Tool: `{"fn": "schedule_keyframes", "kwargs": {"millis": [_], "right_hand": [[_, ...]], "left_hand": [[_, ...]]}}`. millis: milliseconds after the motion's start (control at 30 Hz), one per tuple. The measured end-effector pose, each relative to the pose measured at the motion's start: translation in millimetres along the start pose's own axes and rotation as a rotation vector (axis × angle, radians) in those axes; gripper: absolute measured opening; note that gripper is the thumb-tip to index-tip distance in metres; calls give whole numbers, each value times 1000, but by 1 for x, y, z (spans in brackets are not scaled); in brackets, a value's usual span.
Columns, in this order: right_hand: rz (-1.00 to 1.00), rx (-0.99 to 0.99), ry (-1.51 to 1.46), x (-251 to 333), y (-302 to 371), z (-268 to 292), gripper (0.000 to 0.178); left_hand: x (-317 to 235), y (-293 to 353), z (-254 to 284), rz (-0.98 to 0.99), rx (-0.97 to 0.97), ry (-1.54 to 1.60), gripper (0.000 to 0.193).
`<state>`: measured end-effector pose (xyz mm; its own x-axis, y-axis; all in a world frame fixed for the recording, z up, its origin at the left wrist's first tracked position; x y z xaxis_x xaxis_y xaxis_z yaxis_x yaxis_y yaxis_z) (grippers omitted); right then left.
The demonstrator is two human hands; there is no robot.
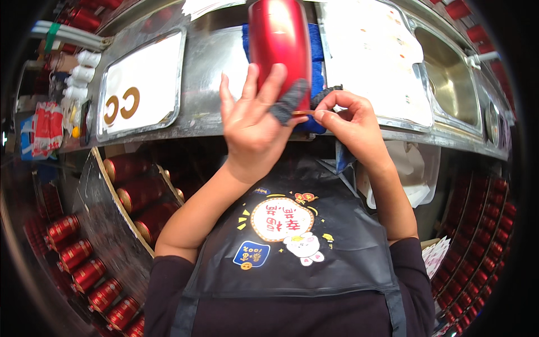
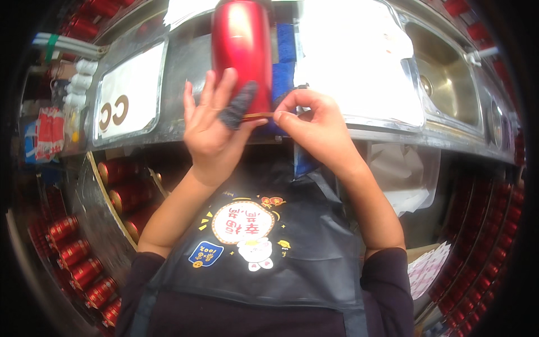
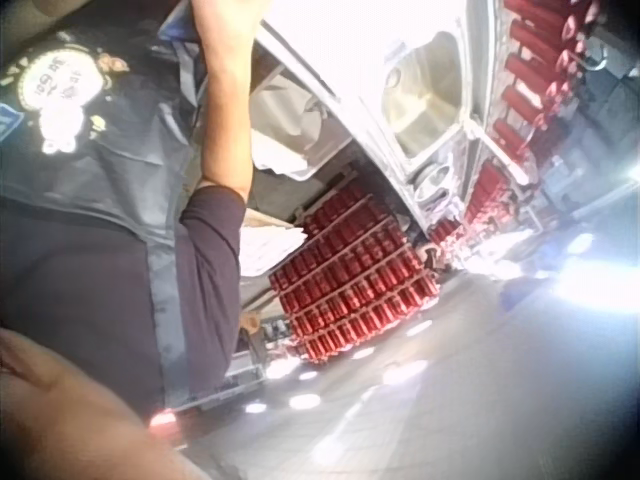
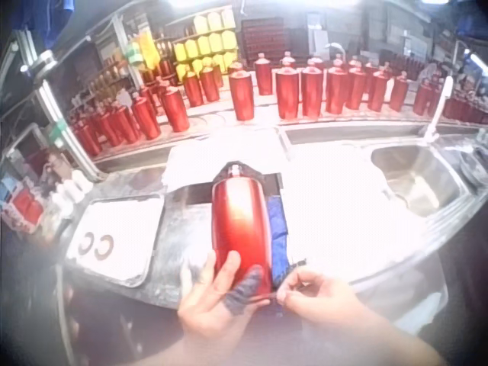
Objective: The person applies a paper label to a red cylindrical bottle, smooths it around the surface, and then places the bottle on a nearby rack. The person also rinses a metal strainer under running water and sets it aside.
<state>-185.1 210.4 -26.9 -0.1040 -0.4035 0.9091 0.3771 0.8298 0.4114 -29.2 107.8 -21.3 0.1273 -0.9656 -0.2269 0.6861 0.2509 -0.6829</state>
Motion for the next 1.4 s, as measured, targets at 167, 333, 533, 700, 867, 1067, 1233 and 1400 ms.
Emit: {"fn": "schedule_keyframes", "kwargs": {"millis": [167,333,533,700,867,1067,1233,1400], "right_hand": [[12,14,-16,3,5,1,7],[31,-8,-71,6,7,2,7],[37,-11,-33,7,10,6,6],[42,-13,-24,6,7,8,7],[44,-2,-22,3,2,5,7],[51,-4,11,2,-2,3,6],[35,21,19,1,-1,-2,7],[7,37,26,3,2,0,8]], "left_hand": [[13,27,1,197,-130,286,50],[10,54,5,183,-106,265,42],[10,52,4,125,-71,183,35],[6,42,8,52,-36,168,34],[1,31,10,-43,-9,80,35],[-5,14,14,-96,0,-25,37],[-8,0,-2,-131,7,-126,14],[14,16,0,90,-110,204,58]]}}
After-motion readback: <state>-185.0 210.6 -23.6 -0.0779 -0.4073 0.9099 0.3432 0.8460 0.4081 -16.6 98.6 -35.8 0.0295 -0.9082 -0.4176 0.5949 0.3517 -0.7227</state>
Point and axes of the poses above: each hand's wrist, its own y-axis away from the middle knuckle, its own z-axis out of the back of the hand, x = y × z, the point moved 2 cm from there along -y, towards the middle knuckle, and after that the axes turned 11 degrees about -z, right-handed, at the moved point
